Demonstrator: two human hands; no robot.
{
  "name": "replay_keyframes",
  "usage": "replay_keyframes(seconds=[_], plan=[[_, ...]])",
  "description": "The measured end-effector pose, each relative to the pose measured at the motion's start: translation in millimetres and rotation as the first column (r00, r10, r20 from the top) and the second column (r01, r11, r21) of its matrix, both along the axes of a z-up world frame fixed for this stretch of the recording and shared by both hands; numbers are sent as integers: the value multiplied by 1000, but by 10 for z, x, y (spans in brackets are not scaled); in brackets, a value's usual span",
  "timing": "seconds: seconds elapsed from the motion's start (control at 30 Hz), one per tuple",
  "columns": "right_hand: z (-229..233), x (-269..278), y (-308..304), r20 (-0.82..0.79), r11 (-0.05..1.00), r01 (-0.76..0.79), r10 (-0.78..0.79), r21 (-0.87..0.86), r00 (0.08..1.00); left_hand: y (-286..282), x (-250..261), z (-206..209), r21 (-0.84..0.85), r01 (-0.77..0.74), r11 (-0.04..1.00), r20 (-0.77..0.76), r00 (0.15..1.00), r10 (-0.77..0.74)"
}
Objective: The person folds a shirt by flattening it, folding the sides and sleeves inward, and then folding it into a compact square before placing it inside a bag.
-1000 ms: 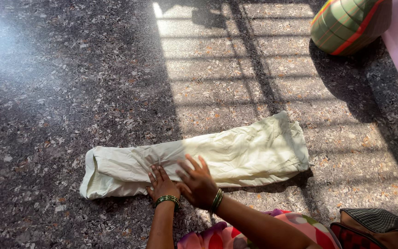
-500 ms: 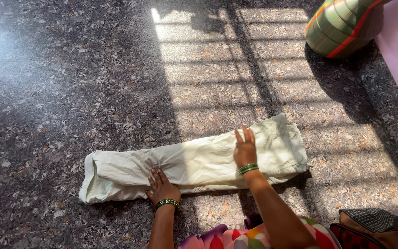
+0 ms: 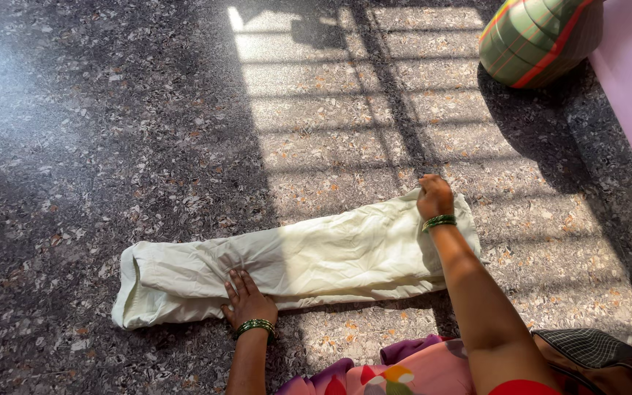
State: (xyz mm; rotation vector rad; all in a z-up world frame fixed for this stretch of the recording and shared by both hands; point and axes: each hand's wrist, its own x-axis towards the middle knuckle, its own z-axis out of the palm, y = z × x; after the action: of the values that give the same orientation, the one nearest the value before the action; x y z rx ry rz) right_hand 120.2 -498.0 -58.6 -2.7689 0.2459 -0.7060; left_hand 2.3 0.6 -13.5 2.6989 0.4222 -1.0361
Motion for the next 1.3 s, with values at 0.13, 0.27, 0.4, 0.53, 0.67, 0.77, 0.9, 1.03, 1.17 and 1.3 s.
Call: replay_keyframes(seconds=[0.13, 0.27, 0.4, 0.53, 0.67, 0.77, 0.9, 1.03, 1.17, 1.3], plan=[[211, -417, 737, -107, 942, -330, 322, -67, 941, 4, -35, 1, 1, -7, 1000, 12, 1000, 7], [411, -626, 977, -619, 929, -324, 149, -180, 771, -8, -28, 41, -10, 0, 1000, 13, 1000, 0], [391, -514, 773, -464, 973, 69, -167, -221, 870, 4, -22, 59, -9, 1, 1000, 2, 1000, -1], [153, -424, 699, -15, 963, -29, 26, -269, 1000, -23, -8, 37, -5, -6, 1000, 9, 1000, 6], [-270, -432, 617, -97, 990, -130, 124, -60, 987, 7, -44, -2, -7, 3, 1000, 15, 1000, -3], [-286, -275, 483, -216, 984, -152, 129, -89, 968, 10, -34, -11, -13, 0, 1000, 35, 999, 1], [61, 81, 179, -70, 978, 142, -133, 150, 989, -7, -23, -21, -6, -3, 1000, 32, 999, 3], [203, 286, 119, -356, 967, 93, -3, 237, 934, -3, -13, 2, -6, -2, 1000, 37, 999, 2], [446, 309, 138, -519, 651, 431, -66, 625, 852, 2, -33, 31, -11, 8, 1000, 20, 1000, -8], [853, 109, 401, 81, 954, 177, -162, -242, 984, -14, -20, 39, -17, -13, 1000, 19, 1000, 13]])
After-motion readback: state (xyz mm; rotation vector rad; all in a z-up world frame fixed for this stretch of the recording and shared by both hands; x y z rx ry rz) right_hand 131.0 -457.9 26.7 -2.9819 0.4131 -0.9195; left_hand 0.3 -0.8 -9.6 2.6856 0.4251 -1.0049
